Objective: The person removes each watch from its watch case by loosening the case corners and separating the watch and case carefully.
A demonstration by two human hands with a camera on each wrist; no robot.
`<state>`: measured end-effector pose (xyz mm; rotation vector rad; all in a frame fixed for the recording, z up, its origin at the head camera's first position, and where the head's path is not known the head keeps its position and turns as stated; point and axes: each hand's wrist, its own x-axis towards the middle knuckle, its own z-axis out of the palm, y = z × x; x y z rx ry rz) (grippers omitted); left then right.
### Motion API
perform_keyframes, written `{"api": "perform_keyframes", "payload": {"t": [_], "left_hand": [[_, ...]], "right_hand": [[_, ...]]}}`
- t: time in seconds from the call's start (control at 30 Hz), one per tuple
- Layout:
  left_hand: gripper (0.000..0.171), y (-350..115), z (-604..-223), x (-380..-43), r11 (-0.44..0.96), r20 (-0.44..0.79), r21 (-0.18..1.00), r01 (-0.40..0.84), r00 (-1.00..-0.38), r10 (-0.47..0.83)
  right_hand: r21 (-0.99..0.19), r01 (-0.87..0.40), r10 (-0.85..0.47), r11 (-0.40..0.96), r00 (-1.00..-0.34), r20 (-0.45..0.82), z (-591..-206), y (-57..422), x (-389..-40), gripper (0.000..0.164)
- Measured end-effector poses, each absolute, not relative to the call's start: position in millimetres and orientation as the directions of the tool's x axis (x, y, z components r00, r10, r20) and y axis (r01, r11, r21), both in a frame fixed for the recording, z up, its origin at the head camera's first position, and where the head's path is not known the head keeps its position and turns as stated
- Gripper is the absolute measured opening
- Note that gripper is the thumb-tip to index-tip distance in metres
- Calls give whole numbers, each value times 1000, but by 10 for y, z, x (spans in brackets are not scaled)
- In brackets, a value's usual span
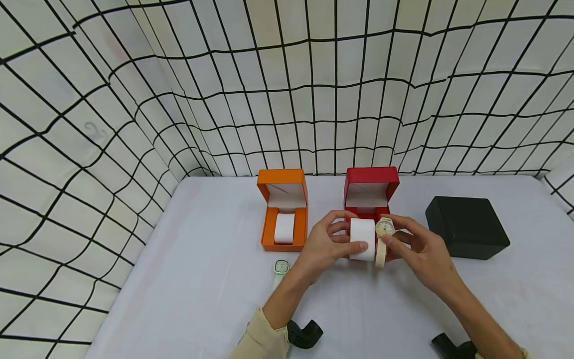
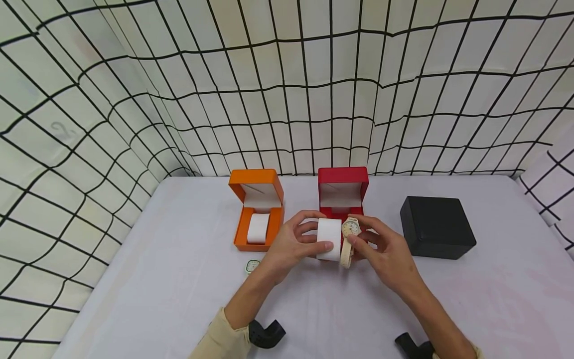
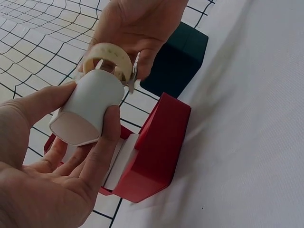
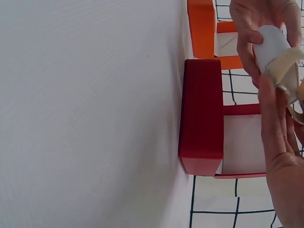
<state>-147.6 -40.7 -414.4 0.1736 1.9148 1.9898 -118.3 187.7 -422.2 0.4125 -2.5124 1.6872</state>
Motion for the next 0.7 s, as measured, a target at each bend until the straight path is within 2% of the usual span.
{"api": "perform_keyframes", "payload": {"t": [0.27,0.7], "left_hand": [[51,-403,-4136,-1473,-3,-158,986,-169,-927,339],[52,-393,-4158,-1478,-4,-156,986,-165,-941,301]], "right_hand": [[-909,-229,-139,348,-971,192,-4222,1896,-1169,48],[-872,-203,-21,445,-976,216,-4245,1924,-1155,45]]}}
